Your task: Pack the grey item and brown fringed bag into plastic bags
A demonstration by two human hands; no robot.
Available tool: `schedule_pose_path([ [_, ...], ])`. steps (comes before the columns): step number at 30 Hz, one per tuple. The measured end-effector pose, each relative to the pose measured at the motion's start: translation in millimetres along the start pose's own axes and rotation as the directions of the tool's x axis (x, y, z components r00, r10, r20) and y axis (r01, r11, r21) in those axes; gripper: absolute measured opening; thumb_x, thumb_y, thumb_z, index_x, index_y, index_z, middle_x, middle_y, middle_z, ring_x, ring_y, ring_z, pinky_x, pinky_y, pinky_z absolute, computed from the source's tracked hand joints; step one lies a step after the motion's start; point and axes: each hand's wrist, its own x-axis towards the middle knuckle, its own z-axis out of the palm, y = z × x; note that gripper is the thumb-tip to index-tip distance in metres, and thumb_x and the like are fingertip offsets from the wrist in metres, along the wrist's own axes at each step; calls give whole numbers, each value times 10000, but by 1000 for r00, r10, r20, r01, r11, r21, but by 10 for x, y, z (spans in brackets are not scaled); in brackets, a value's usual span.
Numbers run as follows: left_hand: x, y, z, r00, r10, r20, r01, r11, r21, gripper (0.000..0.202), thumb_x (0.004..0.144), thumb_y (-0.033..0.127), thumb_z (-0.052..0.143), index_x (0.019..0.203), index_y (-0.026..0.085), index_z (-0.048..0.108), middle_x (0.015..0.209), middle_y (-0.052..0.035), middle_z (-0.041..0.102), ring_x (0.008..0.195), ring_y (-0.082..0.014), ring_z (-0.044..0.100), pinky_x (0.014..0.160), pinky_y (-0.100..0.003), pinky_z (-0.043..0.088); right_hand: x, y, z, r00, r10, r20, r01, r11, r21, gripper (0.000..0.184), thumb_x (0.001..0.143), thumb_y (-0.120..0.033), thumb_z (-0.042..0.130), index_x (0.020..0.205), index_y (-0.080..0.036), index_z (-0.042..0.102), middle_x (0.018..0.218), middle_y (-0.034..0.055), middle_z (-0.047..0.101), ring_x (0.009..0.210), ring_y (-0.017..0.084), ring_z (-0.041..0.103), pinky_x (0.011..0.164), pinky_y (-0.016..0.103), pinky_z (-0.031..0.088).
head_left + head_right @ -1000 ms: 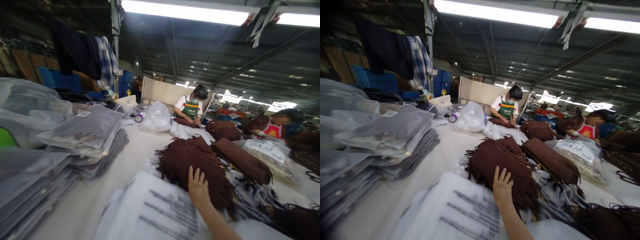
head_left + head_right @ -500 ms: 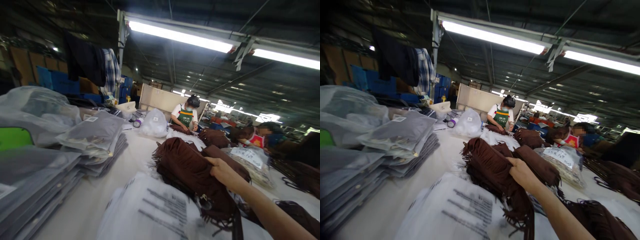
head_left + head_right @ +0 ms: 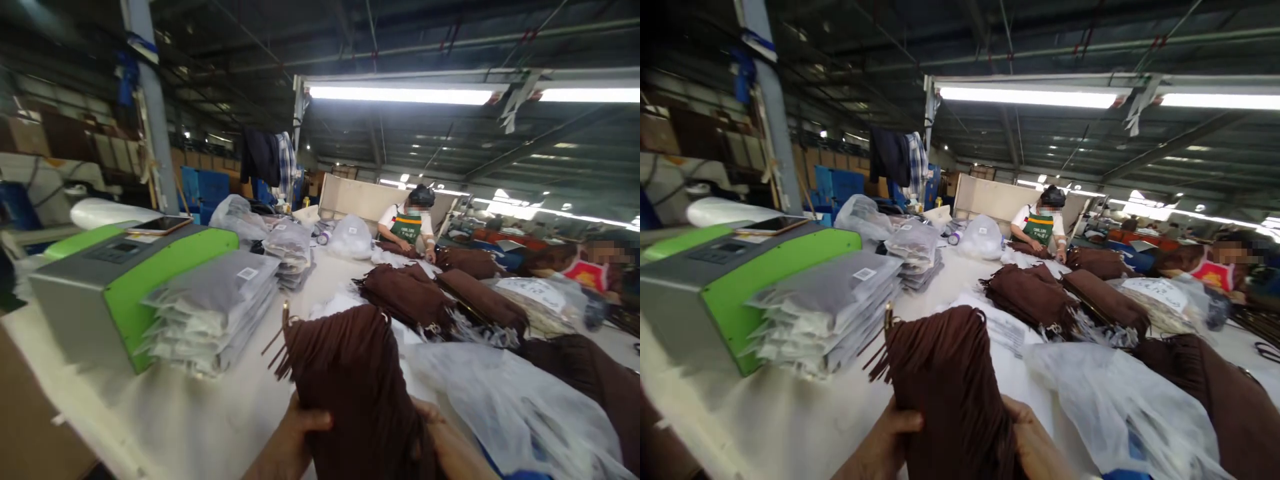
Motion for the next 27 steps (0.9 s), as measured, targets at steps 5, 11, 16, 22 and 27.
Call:
schedule_pose_path([
  [5, -351, 105, 164, 996, -44, -75, 44, 999, -2, 494, 485, 212, 811, 946, 93, 681, 855, -124, 717, 878, -312, 651, 887, -455, 449, -84, 185, 26, 988, -138, 61, 128, 981, 148, 442, 627, -174, 596, 1062, -242, 633, 963, 35, 691, 940, 226, 617, 887, 386, 443],
  [11, -398, 538, 404, 1000, 20, 1, -20, 997, 77, 339, 667, 294, 750, 959, 136, 683, 885, -88, 721, 887, -256, 660, 883, -395, 473, -132, 205, -149, 950, -312, 29, 299, 928, 222, 472, 635, -391, 649, 1088, -260, 624, 1105, 79, 641, 1070, 266, 554, 951, 442, 382],
  [16, -425, 939, 510, 991, 120, 66, -128, 984, 126, 327, 617, 279, 786, 905, 150, 699, 852, -66, 726, 895, -252, 660, 888, -373, 481, -60, 428, -481, 945, -286, -161, 315, 927, 201, 520, 472, -404, 796, 958, -260, 682, 1062, 97, 660, 1058, 285, 564, 943, 454, 383],
  [22, -329, 1099, 539, 973, 228, -20, -222, 963, 154, 399, 570, 322, 807, 917, 164, 690, 840, -60, 726, 882, -257, 665, 856, -364, 505, -132, 519, -554, 943, -228, -241, 246, 968, 47, 477, 439, -366, 805, 887, -233, 708, 996, 110, 684, 989, 302, 604, 866, 422, 447],
  [27, -276, 1391, 692, 927, 373, -36, -345, 887, 307, 496, 581, 364, 787, 1013, 159, 657, 880, -73, 720, 896, -269, 656, 841, -377, 512, -491, 323, -279, 885, -264, -384, 229, 964, -137, 358, 577, -343, 687, 909, -210, 701, 985, 93, 688, 939, 266, 620, 852, 380, 465],
])
